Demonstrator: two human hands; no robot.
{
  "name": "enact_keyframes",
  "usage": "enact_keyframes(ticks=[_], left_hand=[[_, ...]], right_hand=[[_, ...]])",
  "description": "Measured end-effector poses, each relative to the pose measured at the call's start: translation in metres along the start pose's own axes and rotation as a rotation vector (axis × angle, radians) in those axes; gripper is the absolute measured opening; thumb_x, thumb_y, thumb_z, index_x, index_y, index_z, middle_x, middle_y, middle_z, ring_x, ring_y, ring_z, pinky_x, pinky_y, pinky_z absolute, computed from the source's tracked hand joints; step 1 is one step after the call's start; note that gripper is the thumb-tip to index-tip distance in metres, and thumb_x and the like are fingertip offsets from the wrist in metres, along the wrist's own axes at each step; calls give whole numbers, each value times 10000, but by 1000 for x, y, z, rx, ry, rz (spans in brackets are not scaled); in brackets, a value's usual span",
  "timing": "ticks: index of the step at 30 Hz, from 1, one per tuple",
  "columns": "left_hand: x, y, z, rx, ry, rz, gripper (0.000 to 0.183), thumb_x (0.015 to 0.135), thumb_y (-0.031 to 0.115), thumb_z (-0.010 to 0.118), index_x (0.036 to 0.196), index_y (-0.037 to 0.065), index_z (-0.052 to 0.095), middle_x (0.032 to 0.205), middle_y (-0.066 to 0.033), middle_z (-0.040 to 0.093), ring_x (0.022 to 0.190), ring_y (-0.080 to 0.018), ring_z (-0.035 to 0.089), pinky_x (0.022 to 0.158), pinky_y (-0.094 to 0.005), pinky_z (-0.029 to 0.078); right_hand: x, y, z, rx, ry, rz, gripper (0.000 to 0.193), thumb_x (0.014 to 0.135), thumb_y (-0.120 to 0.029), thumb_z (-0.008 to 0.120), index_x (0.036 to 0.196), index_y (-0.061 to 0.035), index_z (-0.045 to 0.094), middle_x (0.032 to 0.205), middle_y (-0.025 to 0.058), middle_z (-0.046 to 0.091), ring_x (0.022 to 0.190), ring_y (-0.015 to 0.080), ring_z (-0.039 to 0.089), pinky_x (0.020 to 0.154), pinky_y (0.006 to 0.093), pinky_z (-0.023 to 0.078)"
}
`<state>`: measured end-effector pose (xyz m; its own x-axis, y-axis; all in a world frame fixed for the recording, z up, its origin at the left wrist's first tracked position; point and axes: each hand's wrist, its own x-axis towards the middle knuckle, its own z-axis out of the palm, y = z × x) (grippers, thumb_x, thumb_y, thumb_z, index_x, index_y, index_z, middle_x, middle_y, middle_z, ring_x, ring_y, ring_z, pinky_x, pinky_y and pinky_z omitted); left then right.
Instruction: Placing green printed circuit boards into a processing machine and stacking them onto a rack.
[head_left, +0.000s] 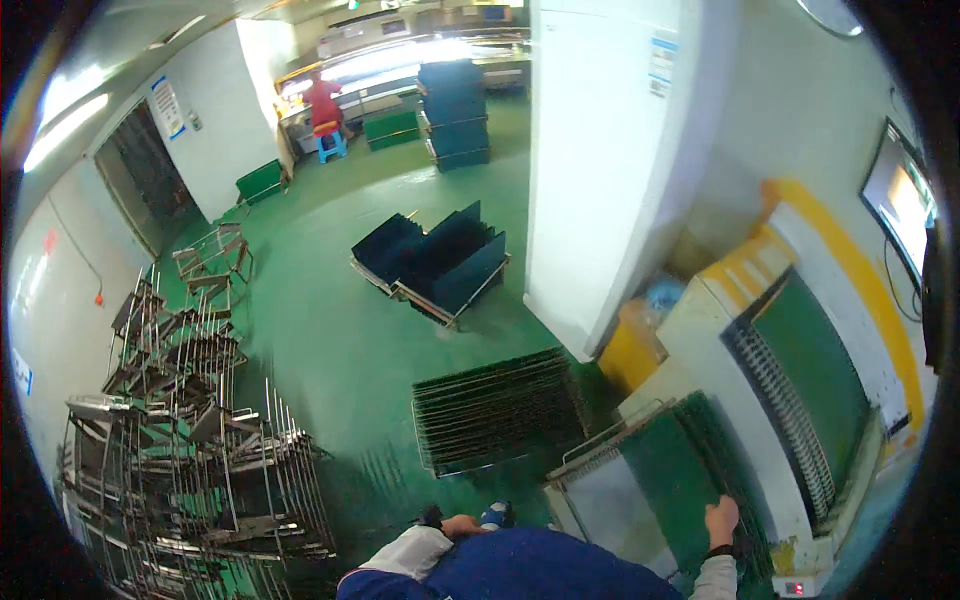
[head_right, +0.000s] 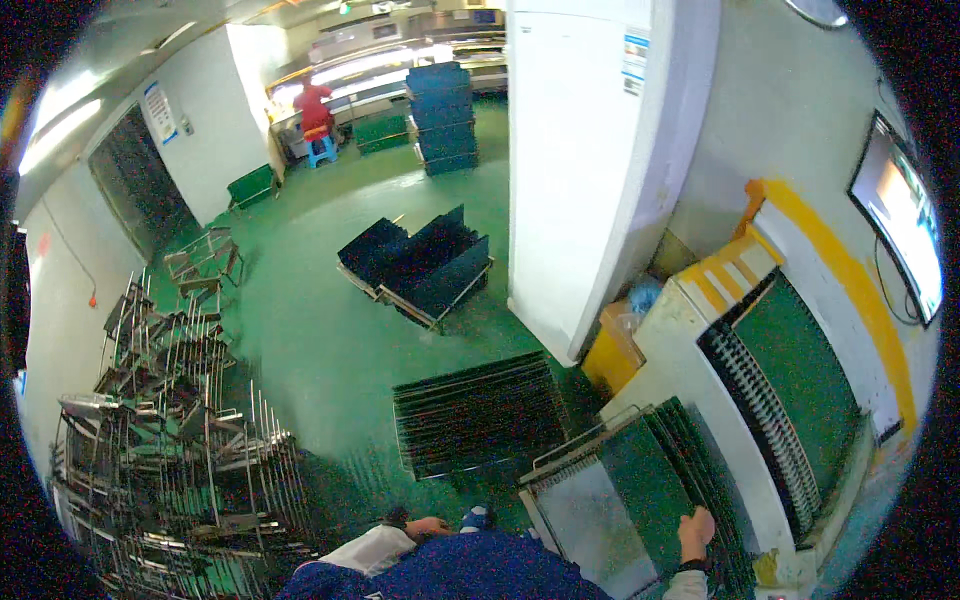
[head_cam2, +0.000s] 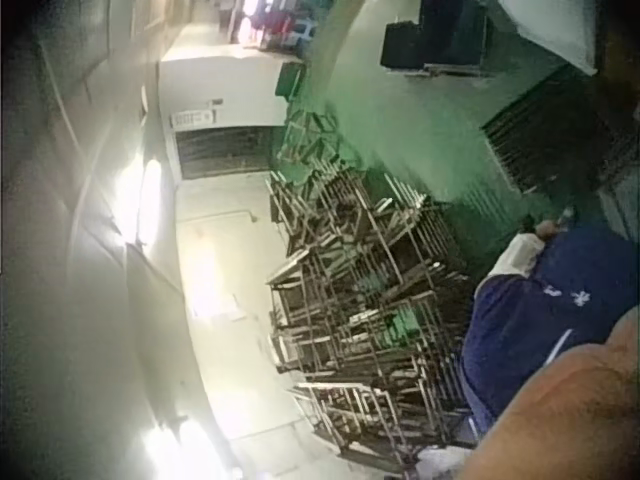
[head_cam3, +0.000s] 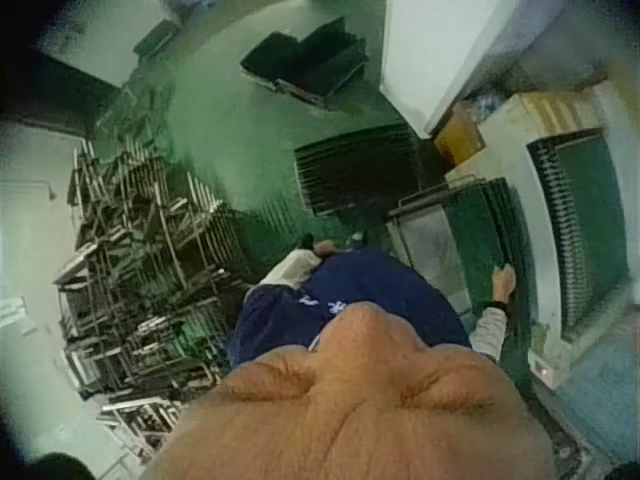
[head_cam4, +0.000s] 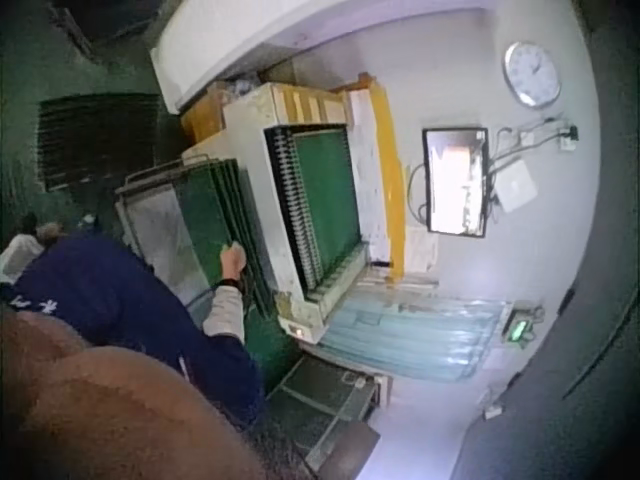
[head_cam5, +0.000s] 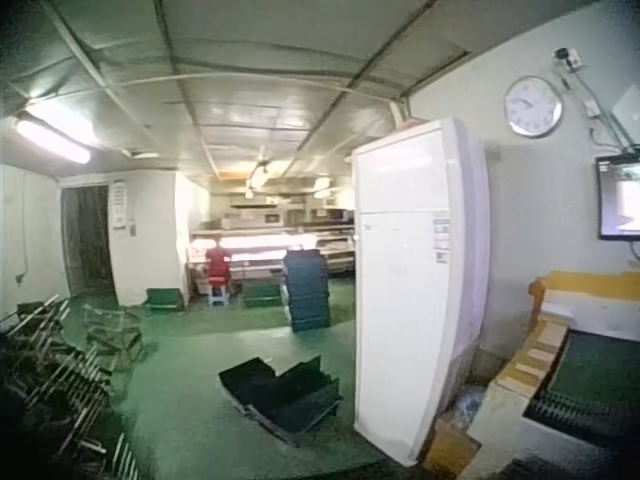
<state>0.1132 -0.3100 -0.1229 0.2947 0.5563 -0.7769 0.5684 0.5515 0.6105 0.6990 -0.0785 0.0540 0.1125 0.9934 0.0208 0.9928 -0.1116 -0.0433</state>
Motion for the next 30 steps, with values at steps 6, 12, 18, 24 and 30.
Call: enact_keyframes(ticks=[6,12,18,24,30], left_hand=[[14,-28,1,216,58,605,710,790,673,543,1064,31,670,1006,-141,682,923,-305,634,813,-413,482],[57,-81,6,117,36,382,549,854,553,504,914,39,688,897,-166,674,822,-310,627,708,-444,471],[94,-140,-8,241,0,894,351,842,365,534,840,37,661,836,-148,651,753,-336,604,646,-442,458],[76,-135,-26,433,-76,822,247,901,241,536,862,21,642,879,-120,619,795,-269,595,687,-420,456],[93,-133,-31,-32,-291,495,243,958,217,497,930,13,628,920,-87,625,857,-225,593,726,-437,460]], right_hand=[[-2,5,2,-5,-12,12,321,675,-173,722,919,16,631,936,221,632,918,394,604,782,469,486],[1,-15,-15,44,-107,92,316,669,-174,743,892,19,632,911,229,645,878,411,614,747,480,490],[-16,-89,-104,-38,-572,216,620,932,-373,515,1387,21,368,1453,204,357,1365,326,304,1113,410,269],[0,-22,-36,85,-407,98,661,868,-456,572,1315,5,415,1364,218,395,1286,347,347,1058,426,293],[25,137,130,-197,64,-74,636,801,-494,645,1145,39,598,1204,248,575,1146,407,514,954,466,418]])
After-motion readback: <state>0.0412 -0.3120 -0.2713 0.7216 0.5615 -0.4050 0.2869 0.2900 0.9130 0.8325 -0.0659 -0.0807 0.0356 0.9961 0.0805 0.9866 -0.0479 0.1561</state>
